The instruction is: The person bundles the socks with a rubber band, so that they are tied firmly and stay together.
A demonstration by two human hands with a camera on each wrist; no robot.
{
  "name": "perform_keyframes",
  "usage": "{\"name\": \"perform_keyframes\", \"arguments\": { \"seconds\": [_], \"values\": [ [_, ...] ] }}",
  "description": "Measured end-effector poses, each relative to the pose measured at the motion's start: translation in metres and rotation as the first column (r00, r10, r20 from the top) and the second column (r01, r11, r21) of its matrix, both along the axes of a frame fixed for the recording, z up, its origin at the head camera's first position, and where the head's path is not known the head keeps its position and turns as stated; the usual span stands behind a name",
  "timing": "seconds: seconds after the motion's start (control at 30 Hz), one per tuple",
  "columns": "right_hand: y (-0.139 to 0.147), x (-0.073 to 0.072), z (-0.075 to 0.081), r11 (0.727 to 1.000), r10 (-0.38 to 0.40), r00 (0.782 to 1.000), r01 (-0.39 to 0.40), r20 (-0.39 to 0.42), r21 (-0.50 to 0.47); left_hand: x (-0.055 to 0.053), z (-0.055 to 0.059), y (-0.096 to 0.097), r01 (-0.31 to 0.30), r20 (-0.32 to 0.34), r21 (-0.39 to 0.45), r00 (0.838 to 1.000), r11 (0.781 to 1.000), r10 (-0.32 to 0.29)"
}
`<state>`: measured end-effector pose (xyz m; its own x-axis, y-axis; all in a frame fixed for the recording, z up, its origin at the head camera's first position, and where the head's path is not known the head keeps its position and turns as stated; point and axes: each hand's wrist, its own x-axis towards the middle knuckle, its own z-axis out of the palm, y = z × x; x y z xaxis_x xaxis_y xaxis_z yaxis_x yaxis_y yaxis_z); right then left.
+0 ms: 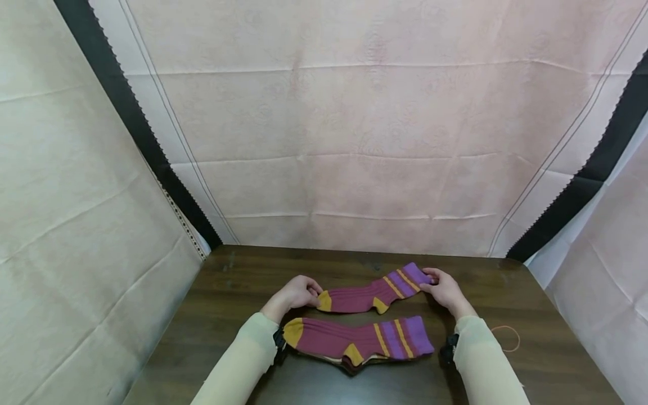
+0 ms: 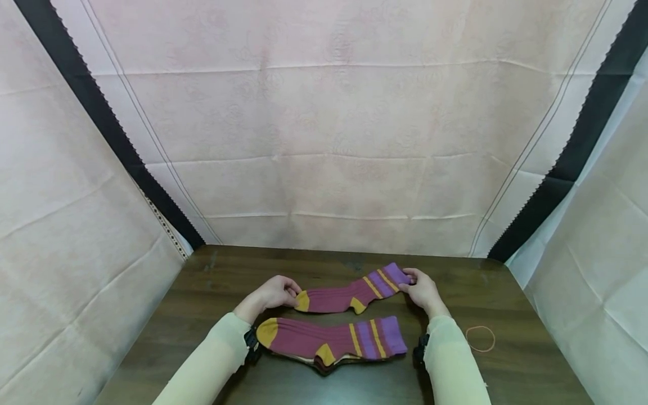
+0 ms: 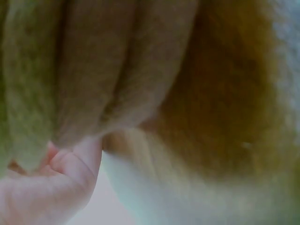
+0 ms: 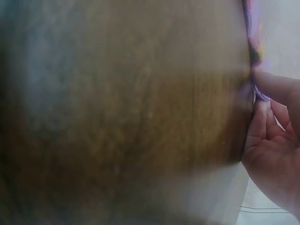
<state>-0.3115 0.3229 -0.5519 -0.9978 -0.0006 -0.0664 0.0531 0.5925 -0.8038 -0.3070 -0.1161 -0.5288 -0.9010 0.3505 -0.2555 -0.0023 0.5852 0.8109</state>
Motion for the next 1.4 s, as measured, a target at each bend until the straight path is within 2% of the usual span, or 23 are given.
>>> {"name": "perform_keyframes", "arguments": {
  "seconds": [0.27,0.63,1.0,1.27,1.4],
  "values": [
    [0.0031,0.0013,0.0023,1.0,0.029,1.0,-0.029,0.01,-0.003,0.0007,-0.0011,0.0006,-0.006,-0.006,0.011,1.0,1.0,0.006],
    [-0.0004,-0.0018,-0.0008,0.998,-0.057,0.998,0.058,-0.02,0.029,-0.0003,-0.0028,0.0027,-0.002,-0.014,0.01,1.0,1.0,0.003],
    [-0.0017,0.0005,0.0043,0.997,-0.076,0.997,0.077,-0.031,0.027,-0.0004,-0.0073,0.0024,-0.015,-0.03,0.035,0.999,0.999,0.016],
    [0.0003,0.0001,-0.0014,0.997,-0.071,0.997,0.072,-0.027,0.029,0.0012,-0.0082,0.0013,-0.017,-0.029,0.042,0.999,0.999,0.019],
    [0.0011,0.001,-0.0022,0.998,-0.056,0.998,0.056,-0.034,0.014,0.0027,-0.0091,0.0002,-0.023,-0.015,0.081,1.0,0.996,0.024]
  ]
}}
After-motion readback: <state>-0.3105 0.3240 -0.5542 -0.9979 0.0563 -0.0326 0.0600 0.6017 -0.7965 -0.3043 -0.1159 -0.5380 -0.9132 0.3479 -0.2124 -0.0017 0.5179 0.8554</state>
